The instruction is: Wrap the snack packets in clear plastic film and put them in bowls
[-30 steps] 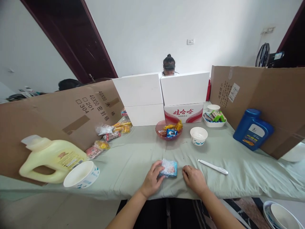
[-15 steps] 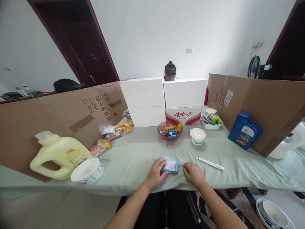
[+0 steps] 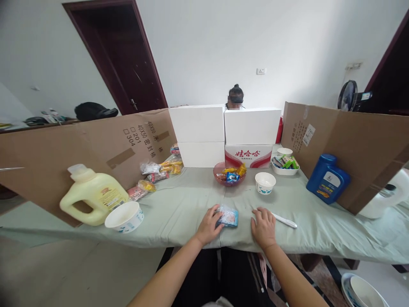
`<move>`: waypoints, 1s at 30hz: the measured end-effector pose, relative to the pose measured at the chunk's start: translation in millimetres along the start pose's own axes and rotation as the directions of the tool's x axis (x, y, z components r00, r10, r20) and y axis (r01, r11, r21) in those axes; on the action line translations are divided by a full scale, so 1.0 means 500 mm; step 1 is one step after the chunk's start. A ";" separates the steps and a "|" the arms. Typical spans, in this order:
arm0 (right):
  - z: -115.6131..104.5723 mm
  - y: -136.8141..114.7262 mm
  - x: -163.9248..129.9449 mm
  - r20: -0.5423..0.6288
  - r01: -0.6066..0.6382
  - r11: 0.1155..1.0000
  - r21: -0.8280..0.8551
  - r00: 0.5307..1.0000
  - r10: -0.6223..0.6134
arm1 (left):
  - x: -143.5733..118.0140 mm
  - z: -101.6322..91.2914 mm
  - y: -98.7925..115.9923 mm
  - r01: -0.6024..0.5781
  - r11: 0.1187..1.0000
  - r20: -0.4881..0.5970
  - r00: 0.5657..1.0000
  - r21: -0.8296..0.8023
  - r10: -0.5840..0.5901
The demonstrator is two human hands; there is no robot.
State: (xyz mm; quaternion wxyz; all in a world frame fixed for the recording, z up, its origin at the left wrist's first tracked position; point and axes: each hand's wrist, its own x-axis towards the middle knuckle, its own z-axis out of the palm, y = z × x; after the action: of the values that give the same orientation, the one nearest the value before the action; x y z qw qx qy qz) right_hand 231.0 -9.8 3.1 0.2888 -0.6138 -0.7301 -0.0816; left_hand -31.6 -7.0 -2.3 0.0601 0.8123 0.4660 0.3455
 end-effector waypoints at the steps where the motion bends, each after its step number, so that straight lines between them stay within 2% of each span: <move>1: -0.003 0.014 -0.002 -0.032 -0.069 0.997 -0.040 0.997 0.068 | 0.000 0.001 -0.002 0.003 1.000 0.007 1.000 -0.001 -0.003; 3: -0.010 0.054 -0.009 -0.030 -0.196 0.973 -0.122 0.980 0.194 | -0.001 0.003 -0.005 0.002 1.000 0.031 1.000 -0.009 -0.001; 5: -0.018 0.100 -0.017 0.027 -0.245 0.952 -0.182 0.967 0.254 | -0.002 0.003 -0.006 -0.003 0.999 0.044 0.999 -0.035 0.004; 8: -0.030 0.147 -0.021 0.127 -0.178 0.974 -0.144 0.972 0.196 | -0.004 0.000 -0.004 0.033 0.995 0.013 0.999 -0.096 -0.032; 10: -0.036 0.142 -0.011 0.178 -0.122 0.990 -0.074 0.975 0.134 | -0.005 -0.003 -0.001 0.061 0.991 -0.001 0.998 -0.121 -0.061; 12: -0.038 0.100 0.011 0.231 -0.055 0.998 0.033 0.972 0.046 | -0.005 -0.006 0.003 0.061 0.990 0.004 0.998 -0.127 -0.061; 14: -0.038 0.027 0.039 0.279 0.037 0.988 0.152 0.957 -0.079 | -0.004 -0.010 0.006 0.045 0.991 0.007 0.999 -0.125 -0.044; 18: -0.031 -0.133 0.086 0.372 0.264 0.945 0.194 0.871 -0.320 | -0.003 -0.011 0.006 0.032 0.988 -0.032 0.999 -0.152 -0.038; 20: -0.025 -0.171 0.092 0.395 0.327 0.927 0.185 0.839 -0.375 | -0.002 -0.008 0.003 0.062 0.980 -0.060 0.995 -0.188 -0.075; 21: -0.023 -0.172 0.090 0.401 0.343 0.922 0.180 0.830 -0.387 | -0.002 -0.006 0.002 0.087 0.975 -0.069 0.992 -0.203 -0.102; 23: -0.024 -0.134 0.078 0.414 0.356 0.922 0.153 0.824 -0.387 | -0.003 -0.003 0.001 0.136 0.967 -0.071 0.985 -0.216 -0.155; 25: -0.030 -0.054 0.062 0.419 0.335 0.936 0.110 0.838 -0.349 | -0.003 0.000 0.000 0.159 0.963 -0.060 0.983 -0.217 -0.176; 28: -0.041 0.079 0.047 0.407 0.245 0.970 0.003 0.885 -0.225 | -0.002 -0.002 -0.002 0.154 0.964 -0.034 0.986 -0.215 -0.165; 30: -0.043 0.127 0.048 0.366 0.165 0.984 -0.070 0.921 -0.129 | 0.001 -0.006 -0.005 0.139 0.969 -0.014 0.989 -0.202 -0.145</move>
State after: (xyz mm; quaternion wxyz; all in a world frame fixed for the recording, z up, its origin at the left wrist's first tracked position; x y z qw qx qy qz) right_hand 296.0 15.2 18.4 0.1122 -0.5754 -0.8098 -0.0255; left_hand -35.0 -6.0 -1.1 0.1598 0.7617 0.4865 0.3970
